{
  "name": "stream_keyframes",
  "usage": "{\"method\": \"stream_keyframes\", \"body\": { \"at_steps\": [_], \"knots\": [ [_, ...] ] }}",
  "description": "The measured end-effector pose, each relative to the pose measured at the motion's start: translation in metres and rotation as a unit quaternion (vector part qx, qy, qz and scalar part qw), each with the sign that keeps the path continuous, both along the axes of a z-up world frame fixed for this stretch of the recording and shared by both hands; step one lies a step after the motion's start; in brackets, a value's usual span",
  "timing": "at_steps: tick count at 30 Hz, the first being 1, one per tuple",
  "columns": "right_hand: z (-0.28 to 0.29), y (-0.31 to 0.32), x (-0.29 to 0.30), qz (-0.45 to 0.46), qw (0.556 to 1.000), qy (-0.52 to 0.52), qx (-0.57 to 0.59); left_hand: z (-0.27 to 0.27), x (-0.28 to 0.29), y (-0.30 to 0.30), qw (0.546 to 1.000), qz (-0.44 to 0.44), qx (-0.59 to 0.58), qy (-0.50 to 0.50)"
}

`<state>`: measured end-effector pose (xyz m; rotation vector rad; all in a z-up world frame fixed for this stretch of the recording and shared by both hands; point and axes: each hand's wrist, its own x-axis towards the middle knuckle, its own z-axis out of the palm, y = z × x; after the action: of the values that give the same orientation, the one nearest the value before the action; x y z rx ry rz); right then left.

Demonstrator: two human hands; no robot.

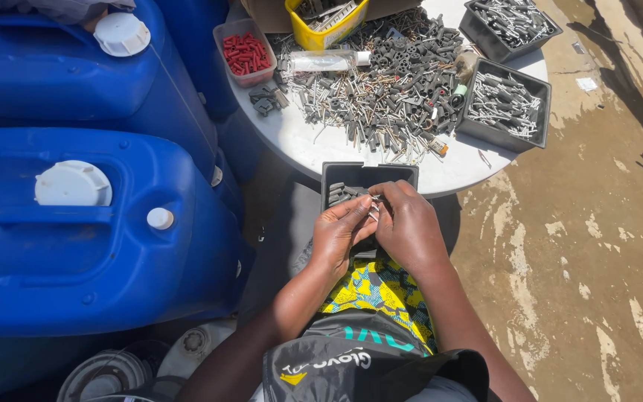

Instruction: Assembling small metal clips with plastic pins and placing them into a tray.

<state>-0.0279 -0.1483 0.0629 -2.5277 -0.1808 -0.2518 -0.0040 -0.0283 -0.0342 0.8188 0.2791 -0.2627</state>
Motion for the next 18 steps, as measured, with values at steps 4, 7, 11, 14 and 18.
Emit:
{"method": "stream_keyframes", "body": {
  "at_steps": [4,7,11,14,18],
  "knots": [
    [0.006,-0.001,0.000,-0.007,0.999,0.010,0.050,0.000,0.008,-0.001,0.999,0.019,-0.035,0.020],
    [0.006,0.002,-0.004,-0.009,0.995,-0.011,0.098,-0.004,0.009,-0.001,0.998,0.012,-0.060,-0.004],
    [-0.003,0.002,0.000,-0.005,0.989,-0.074,0.131,-0.013,0.014,-0.003,0.995,0.000,-0.099,-0.033],
    [-0.009,0.002,0.000,-0.007,0.986,-0.096,0.139,-0.017,0.012,-0.004,0.994,-0.009,-0.109,-0.023],
    [-0.007,0.007,-0.001,-0.010,0.988,-0.093,0.126,-0.023,0.014,0.001,0.991,-0.015,-0.134,-0.025]
  ]
}}
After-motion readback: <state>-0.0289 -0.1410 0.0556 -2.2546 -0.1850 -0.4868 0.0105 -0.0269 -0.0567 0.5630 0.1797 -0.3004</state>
